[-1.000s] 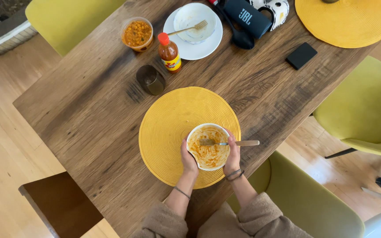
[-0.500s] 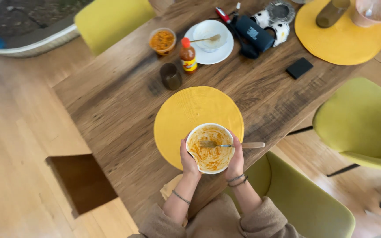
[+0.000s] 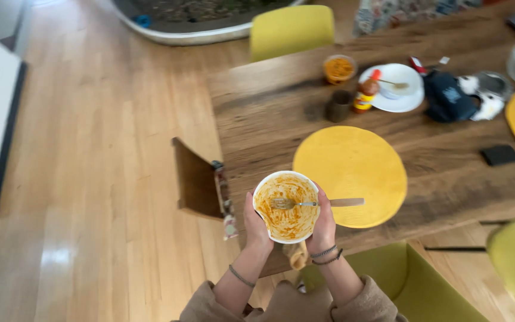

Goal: The recorder tidies a dining table by moving a bottle, disposing of trash, and putting away a placemat and a bowl.

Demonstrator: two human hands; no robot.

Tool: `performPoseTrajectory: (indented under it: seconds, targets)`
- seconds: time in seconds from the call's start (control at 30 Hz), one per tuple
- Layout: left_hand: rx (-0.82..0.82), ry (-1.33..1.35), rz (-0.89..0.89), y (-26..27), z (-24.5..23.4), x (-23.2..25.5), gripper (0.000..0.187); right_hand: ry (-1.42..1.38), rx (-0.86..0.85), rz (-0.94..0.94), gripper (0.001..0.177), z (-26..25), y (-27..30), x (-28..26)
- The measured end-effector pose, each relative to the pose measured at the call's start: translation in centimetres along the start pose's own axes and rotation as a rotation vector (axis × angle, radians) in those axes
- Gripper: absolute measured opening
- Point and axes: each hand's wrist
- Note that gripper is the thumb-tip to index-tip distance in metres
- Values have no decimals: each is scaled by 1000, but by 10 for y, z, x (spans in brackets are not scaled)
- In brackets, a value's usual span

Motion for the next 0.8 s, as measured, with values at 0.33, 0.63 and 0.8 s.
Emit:
performPoseTrajectory:
  seconds: [0.33, 0.63, 0.8]
  targets:
    - [87, 55, 421, 27, -146, 206, 55, 147, -297, 160, 49, 152, 52, 189]
    - [470, 227, 610, 96, -284, 356, 55, 243, -552, 536, 49, 262, 123, 362]
    - [637, 407, 721, 105, -346, 410, 53, 361, -658, 671, 51, 321, 149, 436]
Point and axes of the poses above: each hand's wrist, its own y-axis away from the middle knuckle, its own z-axis out of the palm, x = y × z, and after that the axes turned 3 degrees about x, right-handed
